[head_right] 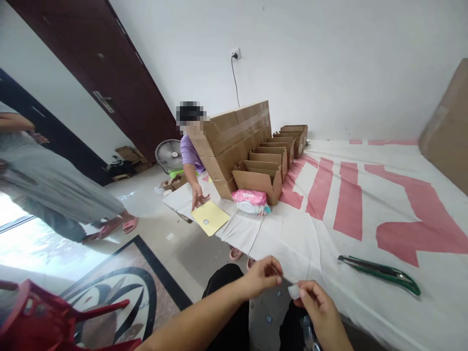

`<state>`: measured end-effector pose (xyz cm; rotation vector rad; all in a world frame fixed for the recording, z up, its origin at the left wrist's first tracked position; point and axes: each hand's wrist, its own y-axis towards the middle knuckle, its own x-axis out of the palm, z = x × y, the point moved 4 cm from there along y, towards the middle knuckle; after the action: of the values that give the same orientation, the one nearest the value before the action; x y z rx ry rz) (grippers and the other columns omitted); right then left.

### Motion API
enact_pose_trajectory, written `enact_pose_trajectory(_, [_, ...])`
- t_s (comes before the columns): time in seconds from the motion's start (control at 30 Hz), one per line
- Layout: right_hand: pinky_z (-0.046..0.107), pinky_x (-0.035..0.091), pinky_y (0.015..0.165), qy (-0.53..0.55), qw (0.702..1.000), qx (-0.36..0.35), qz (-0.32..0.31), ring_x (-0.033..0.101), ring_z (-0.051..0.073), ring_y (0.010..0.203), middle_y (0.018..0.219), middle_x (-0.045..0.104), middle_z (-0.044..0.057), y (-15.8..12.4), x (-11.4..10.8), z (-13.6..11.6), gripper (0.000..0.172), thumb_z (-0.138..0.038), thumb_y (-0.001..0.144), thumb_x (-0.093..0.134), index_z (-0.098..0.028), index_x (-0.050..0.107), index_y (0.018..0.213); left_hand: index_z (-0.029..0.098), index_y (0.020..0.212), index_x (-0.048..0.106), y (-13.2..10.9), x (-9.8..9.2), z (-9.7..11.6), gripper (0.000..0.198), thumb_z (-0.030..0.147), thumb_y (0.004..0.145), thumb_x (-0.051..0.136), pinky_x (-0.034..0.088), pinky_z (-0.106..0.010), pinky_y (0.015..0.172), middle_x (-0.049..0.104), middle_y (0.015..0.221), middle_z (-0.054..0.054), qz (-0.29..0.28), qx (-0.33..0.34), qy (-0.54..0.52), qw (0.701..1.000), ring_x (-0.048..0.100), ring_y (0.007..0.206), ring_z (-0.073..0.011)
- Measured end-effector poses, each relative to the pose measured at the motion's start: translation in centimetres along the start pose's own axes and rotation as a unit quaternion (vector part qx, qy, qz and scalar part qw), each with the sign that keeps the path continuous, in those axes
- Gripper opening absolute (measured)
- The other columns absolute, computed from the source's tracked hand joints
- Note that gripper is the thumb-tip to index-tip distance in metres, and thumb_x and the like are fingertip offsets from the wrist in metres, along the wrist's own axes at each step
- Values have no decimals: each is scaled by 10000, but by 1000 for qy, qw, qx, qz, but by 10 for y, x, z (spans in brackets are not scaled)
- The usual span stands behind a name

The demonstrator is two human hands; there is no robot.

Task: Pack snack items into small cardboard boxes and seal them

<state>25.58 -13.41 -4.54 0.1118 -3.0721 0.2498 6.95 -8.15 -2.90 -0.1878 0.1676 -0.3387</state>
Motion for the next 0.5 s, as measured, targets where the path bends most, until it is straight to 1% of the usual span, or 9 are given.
enact_pose_trajectory(0.03, [351,563,736,-3,1000,0,14,658,239,776,957,713,86,0,-5,1,407,-617,707,664,-215,668,773,175,913,611,5,-24,9,293,343,679,664,459,-318,730,652,839,-49,67,20,96,993,591,761,-180])
enact_pose_trajectory(0.07, [353,566,734,-5,999,0,32,662,238,773,1012,707,93,-1,-10,1,414,-624,702,665,-217,669,775,173,968,617,8,-54,20,273,327,742,608,454,-348,829,658,960,-87,169,35,202,964,597,896,-213])
enact_pose_trajectory(0.13, [353,567,728,-5,998,-6,65,661,226,749,1079,691,102,-4,-20,2,419,-627,704,666,-219,671,801,149,1160,571,10,-110,38,383,333,828,525,361,-428,1014,579,1243,-166,318,2,400,860,495,1196,-292])
enact_pose_trajectory(0.2, [354,562,736,8,996,-25,89,656,216,751,1096,680,104,-8,-28,0,397,-602,727,666,-217,665,826,92,1314,470,13,-154,40,568,438,863,471,275,-523,1063,414,1433,-247,356,-134,520,765,324,1355,-395])
enact_pose_trajectory(0.23, [354,557,745,19,994,-38,96,653,213,766,1102,673,102,-10,-31,-1,375,-580,745,664,-215,660,833,89,1357,429,15,-167,34,629,502,882,405,265,-557,1055,363,1473,-255,324,-197,550,744,272,1381,-429])
enact_pose_trajectory(0.27, [355,553,754,31,993,-49,101,650,210,785,1110,665,100,-11,-34,-3,351,-557,766,658,-214,654,841,85,1352,444,17,-172,29,643,524,887,379,271,-575,1040,387,1459,-262,296,-213,554,749,292,1366,-450])
enact_pose_trajectory(0.37, [353,544,766,64,989,-68,117,640,208,841,1120,643,86,-12,-41,-9,288,-501,810,640,-216,635,851,49,1390,409,17,-153,10,718,553,880,385,283,-546,1040,349,1480,-289,234,-209,571,759,293,1367,-466])
enact_pose_trajectory(0.43, [345,541,767,79,986,-74,130,631,204,867,1106,634,74,-11,-44,-13,269,-484,818,637,-216,623,835,49,1441,338,13,-115,2,766,568,879,386,250,-547,1062,279,1518,-288,186,-172,607,753,232,1395,-473])
enact_pose_trajectory(0.5, [339,540,770,84,983,-80,141,621,199,883,1103,628,69,-10,-47,-16,265,-479,822,632,-215,615,826,80,1463,317,6,-70,1,782,576,866,415,225,-560,1079,269,1531,-268,142,-128,606,772,207,1406,-474])
